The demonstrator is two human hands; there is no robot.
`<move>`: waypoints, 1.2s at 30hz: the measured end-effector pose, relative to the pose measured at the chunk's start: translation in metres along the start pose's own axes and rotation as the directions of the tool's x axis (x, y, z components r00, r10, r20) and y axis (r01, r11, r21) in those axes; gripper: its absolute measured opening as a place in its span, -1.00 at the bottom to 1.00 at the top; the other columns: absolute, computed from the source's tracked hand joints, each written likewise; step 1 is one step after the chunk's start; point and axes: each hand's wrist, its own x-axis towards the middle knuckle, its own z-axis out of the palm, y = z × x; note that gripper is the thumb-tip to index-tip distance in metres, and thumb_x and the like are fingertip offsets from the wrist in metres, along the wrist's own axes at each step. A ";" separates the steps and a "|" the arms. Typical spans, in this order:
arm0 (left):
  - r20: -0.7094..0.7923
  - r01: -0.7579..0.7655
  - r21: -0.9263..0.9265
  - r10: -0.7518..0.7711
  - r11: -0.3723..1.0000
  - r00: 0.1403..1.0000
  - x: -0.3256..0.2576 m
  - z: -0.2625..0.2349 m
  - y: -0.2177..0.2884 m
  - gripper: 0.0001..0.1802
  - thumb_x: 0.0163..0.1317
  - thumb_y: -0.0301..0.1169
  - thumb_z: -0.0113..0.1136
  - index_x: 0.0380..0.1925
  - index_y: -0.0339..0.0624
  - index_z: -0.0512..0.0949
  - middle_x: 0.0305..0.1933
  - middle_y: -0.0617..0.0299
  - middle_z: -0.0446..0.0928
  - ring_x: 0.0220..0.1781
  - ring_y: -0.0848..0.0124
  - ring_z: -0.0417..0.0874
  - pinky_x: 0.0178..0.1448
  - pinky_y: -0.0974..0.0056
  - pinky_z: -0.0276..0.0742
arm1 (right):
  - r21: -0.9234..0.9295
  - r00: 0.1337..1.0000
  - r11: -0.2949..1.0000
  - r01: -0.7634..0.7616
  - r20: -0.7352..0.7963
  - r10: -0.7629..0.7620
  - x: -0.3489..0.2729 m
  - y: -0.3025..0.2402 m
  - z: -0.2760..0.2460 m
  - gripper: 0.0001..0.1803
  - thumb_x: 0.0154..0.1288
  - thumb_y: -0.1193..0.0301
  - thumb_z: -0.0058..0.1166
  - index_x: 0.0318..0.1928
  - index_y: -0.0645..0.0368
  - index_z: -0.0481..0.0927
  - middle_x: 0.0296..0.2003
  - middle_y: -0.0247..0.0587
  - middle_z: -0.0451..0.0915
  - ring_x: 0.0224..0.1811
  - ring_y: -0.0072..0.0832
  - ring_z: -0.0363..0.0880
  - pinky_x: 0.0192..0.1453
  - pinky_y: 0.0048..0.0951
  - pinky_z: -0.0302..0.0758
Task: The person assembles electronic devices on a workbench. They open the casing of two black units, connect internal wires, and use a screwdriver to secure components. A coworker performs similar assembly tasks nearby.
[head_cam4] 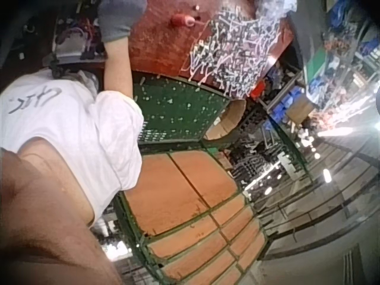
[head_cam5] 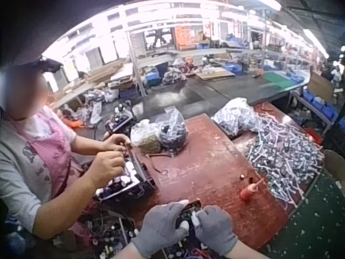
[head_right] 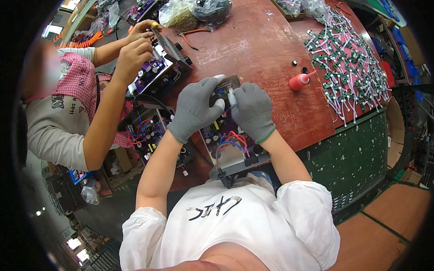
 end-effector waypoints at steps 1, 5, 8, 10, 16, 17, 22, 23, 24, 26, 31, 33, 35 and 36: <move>-0.008 -0.005 0.004 0.005 1.000 1.000 0.000 0.000 0.000 -0.40 -0.02 -0.33 0.25 0.12 -0.16 0.46 -0.12 0.03 0.59 -0.16 0.06 0.63 -0.08 0.05 0.52 | -0.005 1.000 1.000 0.004 -0.003 -0.004 0.001 -0.001 0.000 -0.85 0.08 0.37 0.15 -0.48 0.06 0.43 -0.48 -0.23 0.40 -0.39 -0.25 0.48 -0.39 -0.21 0.42; -0.016 -0.006 0.008 0.006 1.000 1.000 0.000 0.000 0.002 -0.39 -0.04 -0.32 0.27 0.11 -0.15 0.47 -0.13 0.04 0.59 -0.17 0.07 0.63 -0.08 0.07 0.52 | 0.021 1.000 1.000 0.016 -0.001 -0.016 0.003 0.003 -0.002 -0.84 0.06 0.38 0.17 -0.48 0.07 0.44 -0.49 -0.26 0.39 -0.39 -0.26 0.48 -0.40 -0.22 0.41; -0.053 -0.026 0.026 0.027 0.999 0.998 -0.001 0.004 0.000 -0.40 -0.04 -0.28 0.33 0.08 -0.14 0.48 -0.15 0.07 0.60 -0.17 0.09 0.64 -0.07 0.09 0.52 | 0.077 1.000 0.997 0.001 -0.011 -0.001 0.002 0.008 -0.005 -0.82 0.04 0.37 0.23 -0.41 0.08 0.47 -0.45 -0.26 0.43 -0.33 -0.24 0.50 -0.34 -0.23 0.43; -0.100 -0.056 0.047 0.060 0.997 0.993 -0.001 0.006 -0.001 -0.39 -0.05 -0.24 0.38 0.06 -0.12 0.49 -0.16 0.09 0.60 -0.17 0.11 0.64 -0.07 0.11 0.52 | 0.102 1.000 0.995 -0.012 -0.016 0.014 0.004 0.013 -0.008 -0.74 0.03 0.35 0.27 -0.26 0.11 0.53 -0.32 -0.21 0.51 -0.22 -0.19 0.54 -0.21 -0.23 0.49; -0.114 -0.041 0.072 0.049 0.997 0.992 0.001 0.012 0.003 -0.40 -0.09 -0.21 0.44 -0.02 -0.14 0.49 -0.19 0.15 0.59 -0.13 0.15 0.63 -0.01 0.10 0.50 | 0.354 0.984 0.924 0.144 0.051 -0.173 0.030 0.039 -0.015 -0.30 0.06 0.35 0.29 0.25 0.11 0.36 0.08 -0.02 0.46 0.09 -0.07 0.48 0.17 -0.19 0.44; -0.120 -0.046 0.068 0.054 0.997 0.991 0.001 0.011 0.002 -0.40 -0.07 -0.20 0.44 0.00 -0.13 0.49 -0.20 0.15 0.60 -0.14 0.15 0.64 -0.02 0.11 0.50 | 0.416 0.967 0.891 0.182 0.089 -0.239 0.031 0.041 -0.014 -0.31 0.07 0.36 0.28 0.25 0.11 0.37 0.04 -0.03 0.48 0.06 -0.07 0.49 0.13 -0.19 0.46; -0.177 -0.081 0.098 0.098 0.992 0.979 0.003 0.018 -0.004 -0.41 -0.03 -0.16 0.44 0.01 -0.11 0.51 -0.21 0.15 0.62 -0.15 0.14 0.65 -0.03 0.13 0.52 | 0.443 0.961 0.879 0.173 0.119 -0.249 0.031 0.040 -0.010 -0.40 0.10 0.42 0.24 0.19 0.11 0.40 -0.14 -0.09 0.51 -0.09 -0.09 0.52 -0.03 -0.20 0.50; -0.177 -0.073 0.104 0.091 0.992 0.980 0.003 0.018 -0.004 -0.41 -0.03 -0.16 0.44 0.00 -0.11 0.51 -0.21 0.15 0.62 -0.15 0.14 0.65 -0.03 0.12 0.52 | 0.438 0.962 0.879 0.188 0.099 -0.254 0.033 0.039 -0.009 -0.42 0.10 0.43 0.23 0.17 0.12 0.41 -0.17 -0.10 0.51 -0.12 -0.10 0.53 -0.05 -0.20 0.50; -0.177 -0.064 0.109 0.083 0.992 0.981 0.003 0.019 -0.004 -0.42 -0.02 -0.15 0.44 0.00 -0.11 0.51 -0.21 0.15 0.62 -0.14 0.15 0.65 -0.03 0.12 0.52 | 0.442 0.960 0.878 0.182 0.111 -0.255 0.033 0.040 -0.009 -0.44 0.10 0.43 0.23 0.16 0.12 0.42 -0.17 -0.10 0.51 -0.11 -0.10 0.53 -0.05 -0.20 0.50; -0.186 -0.056 0.114 0.077 0.992 0.980 0.003 0.022 -0.004 -0.43 -0.02 -0.13 0.44 -0.02 -0.11 0.52 -0.21 0.15 0.61 -0.14 0.15 0.65 -0.02 0.12 0.52 | 0.451 0.956 0.876 0.172 0.137 -0.258 0.035 0.041 -0.009 -0.47 0.10 0.42 0.23 0.12 0.13 0.43 -0.16 -0.10 0.52 -0.10 -0.10 0.53 -0.04 -0.20 0.50; -0.230 -0.072 0.145 0.104 0.987 0.967 0.003 0.025 -0.003 -0.47 0.01 -0.11 0.41 -0.04 -0.10 0.53 -0.22 0.15 0.61 -0.13 0.15 0.65 0.01 0.11 0.52 | 0.457 0.950 0.876 0.158 0.173 -0.262 0.038 0.041 -0.010 -0.54 0.10 0.43 0.22 0.05 0.12 0.45 -0.16 -0.12 0.52 -0.07 -0.11 0.52 -0.01 -0.21 0.50; -0.227 -0.068 0.149 0.102 0.986 0.969 0.003 0.026 -0.003 -0.47 0.01 -0.11 0.41 -0.05 -0.09 0.53 -0.22 0.15 0.61 -0.13 0.15 0.65 0.02 0.11 0.52 | 0.456 0.949 0.876 0.159 0.175 -0.263 0.039 0.041 -0.010 -0.56 0.11 0.43 0.21 0.03 0.11 0.45 -0.16 -0.12 0.52 -0.06 -0.11 0.52 0.00 -0.21 0.50; -0.232 -0.067 0.154 0.102 0.986 0.967 0.002 0.028 -0.003 -0.47 0.01 -0.11 0.41 -0.05 -0.09 0.53 -0.23 0.14 0.61 -0.12 0.15 0.65 0.03 0.10 0.52 | 0.450 0.950 0.879 0.160 0.171 -0.260 0.038 0.041 -0.009 -0.58 0.12 0.43 0.20 0.02 0.11 0.45 -0.16 -0.12 0.52 -0.05 -0.11 0.51 0.00 -0.21 0.50; -0.239 -0.068 0.159 0.105 0.985 0.965 0.003 0.028 -0.002 -0.47 0.00 -0.12 0.41 -0.05 -0.09 0.53 -0.23 0.14 0.61 -0.12 0.15 0.65 0.03 0.10 0.52 | 0.451 0.953 0.879 0.154 0.168 -0.253 0.037 0.041 -0.009 -0.59 0.12 0.43 0.20 0.02 0.11 0.45 -0.15 -0.12 0.52 -0.05 -0.11 0.51 0.00 -0.21 0.50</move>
